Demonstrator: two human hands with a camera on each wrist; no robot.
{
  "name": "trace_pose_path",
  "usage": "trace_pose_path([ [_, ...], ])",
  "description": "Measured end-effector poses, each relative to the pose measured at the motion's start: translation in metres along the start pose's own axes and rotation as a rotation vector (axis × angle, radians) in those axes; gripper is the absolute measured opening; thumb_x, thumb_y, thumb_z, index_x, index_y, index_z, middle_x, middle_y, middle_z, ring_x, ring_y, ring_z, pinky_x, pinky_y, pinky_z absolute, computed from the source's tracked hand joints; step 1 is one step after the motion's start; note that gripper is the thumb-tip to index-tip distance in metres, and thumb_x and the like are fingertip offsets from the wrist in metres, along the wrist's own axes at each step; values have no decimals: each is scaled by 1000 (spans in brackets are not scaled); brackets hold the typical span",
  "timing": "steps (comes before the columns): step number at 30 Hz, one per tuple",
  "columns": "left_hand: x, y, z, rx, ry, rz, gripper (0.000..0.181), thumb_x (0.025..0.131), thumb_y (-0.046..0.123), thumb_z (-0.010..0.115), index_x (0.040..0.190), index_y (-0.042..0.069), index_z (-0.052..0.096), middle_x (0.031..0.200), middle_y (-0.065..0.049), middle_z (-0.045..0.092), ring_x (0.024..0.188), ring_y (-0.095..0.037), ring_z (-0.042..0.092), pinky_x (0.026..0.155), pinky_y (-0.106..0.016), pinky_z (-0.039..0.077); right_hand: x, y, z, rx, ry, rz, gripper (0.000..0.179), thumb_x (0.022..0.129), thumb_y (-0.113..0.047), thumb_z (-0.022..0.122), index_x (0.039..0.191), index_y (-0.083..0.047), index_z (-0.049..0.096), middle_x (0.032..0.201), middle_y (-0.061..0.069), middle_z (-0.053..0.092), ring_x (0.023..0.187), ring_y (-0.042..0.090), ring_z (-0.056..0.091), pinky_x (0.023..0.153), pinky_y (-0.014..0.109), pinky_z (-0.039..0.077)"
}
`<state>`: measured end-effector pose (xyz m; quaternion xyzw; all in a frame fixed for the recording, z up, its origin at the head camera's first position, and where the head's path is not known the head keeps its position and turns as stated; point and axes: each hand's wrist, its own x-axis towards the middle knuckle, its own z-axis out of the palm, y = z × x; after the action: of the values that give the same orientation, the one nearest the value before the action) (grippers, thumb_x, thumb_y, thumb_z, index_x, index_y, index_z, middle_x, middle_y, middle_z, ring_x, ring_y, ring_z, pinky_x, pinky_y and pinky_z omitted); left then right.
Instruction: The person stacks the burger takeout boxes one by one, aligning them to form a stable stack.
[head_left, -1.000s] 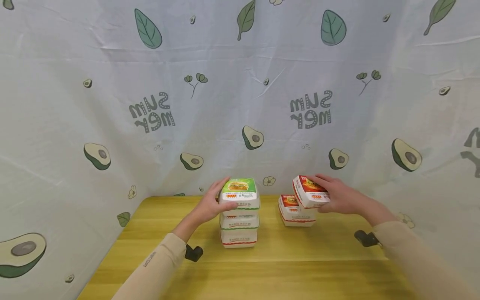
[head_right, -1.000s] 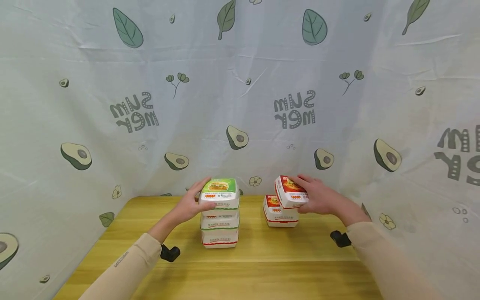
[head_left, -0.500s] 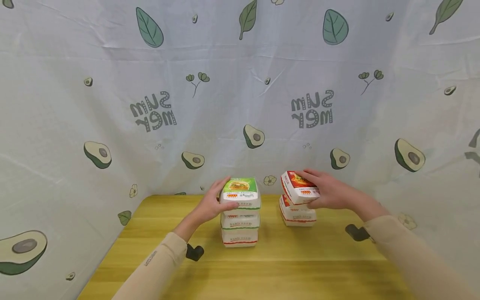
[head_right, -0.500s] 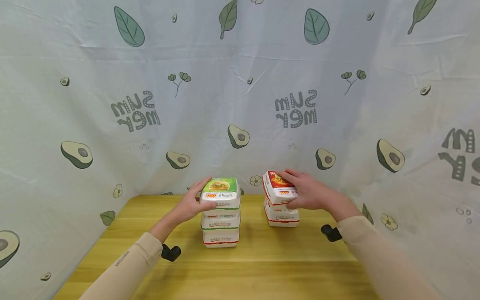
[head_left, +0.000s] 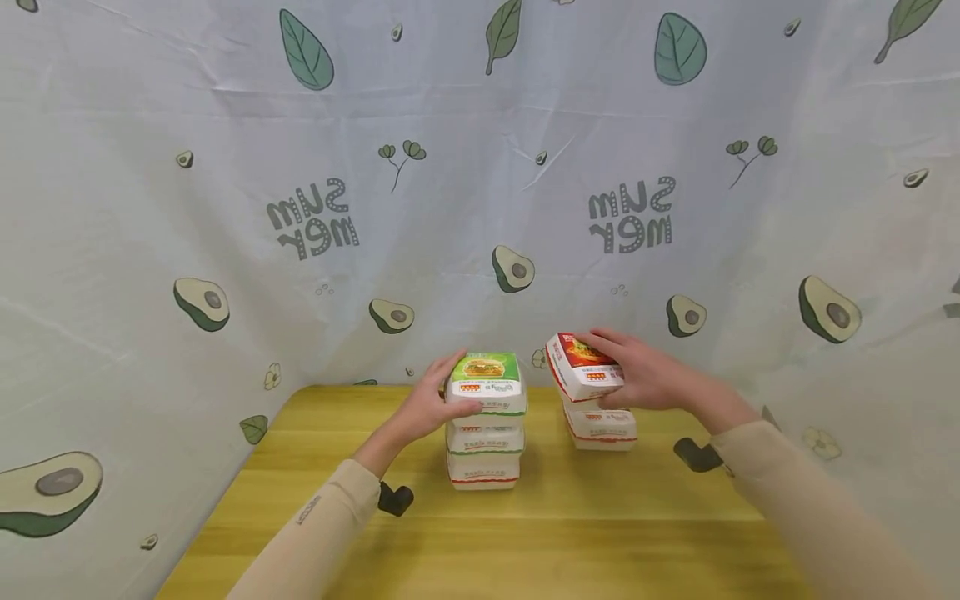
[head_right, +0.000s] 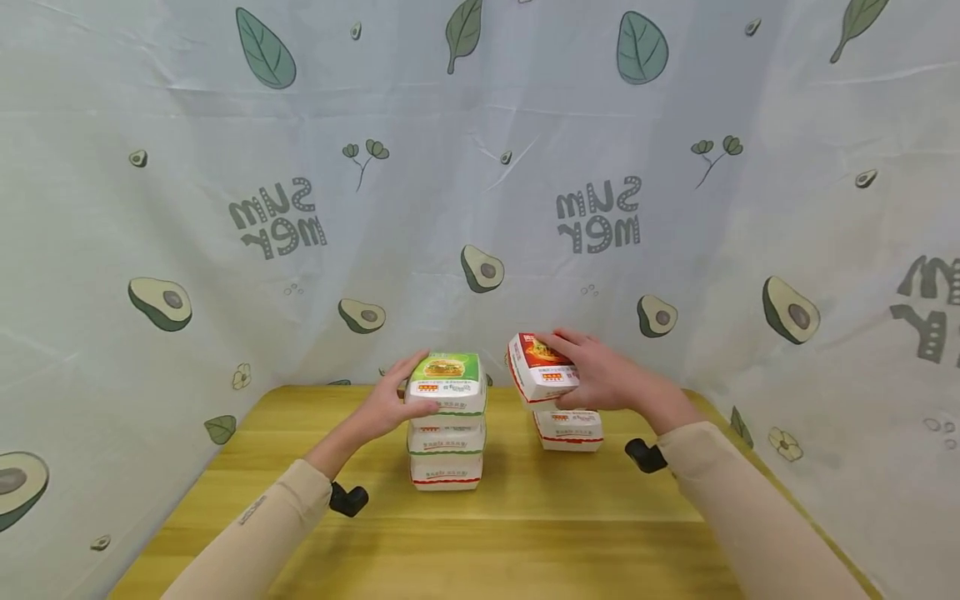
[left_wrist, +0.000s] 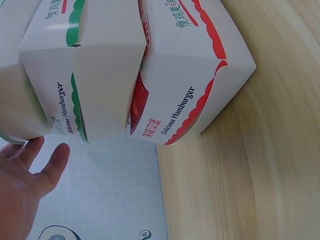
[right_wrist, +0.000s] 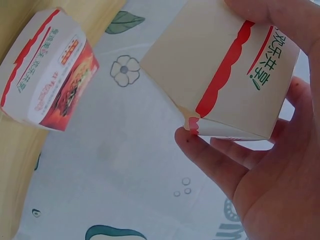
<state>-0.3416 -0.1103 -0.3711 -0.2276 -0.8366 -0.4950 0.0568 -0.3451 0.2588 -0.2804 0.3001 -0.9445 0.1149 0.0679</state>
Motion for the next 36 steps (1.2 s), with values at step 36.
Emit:
trace_pose_path([
  [36,8,-6,2,-32,11,32,94,84,33,83,160,30,27,157,-9,30,128,-30,46,108,-51,40,38,-36,-12,-13,-19,-47,100,79,-41,81,160,-35,24,165,8,24,140,38,36,104,61,41],
])
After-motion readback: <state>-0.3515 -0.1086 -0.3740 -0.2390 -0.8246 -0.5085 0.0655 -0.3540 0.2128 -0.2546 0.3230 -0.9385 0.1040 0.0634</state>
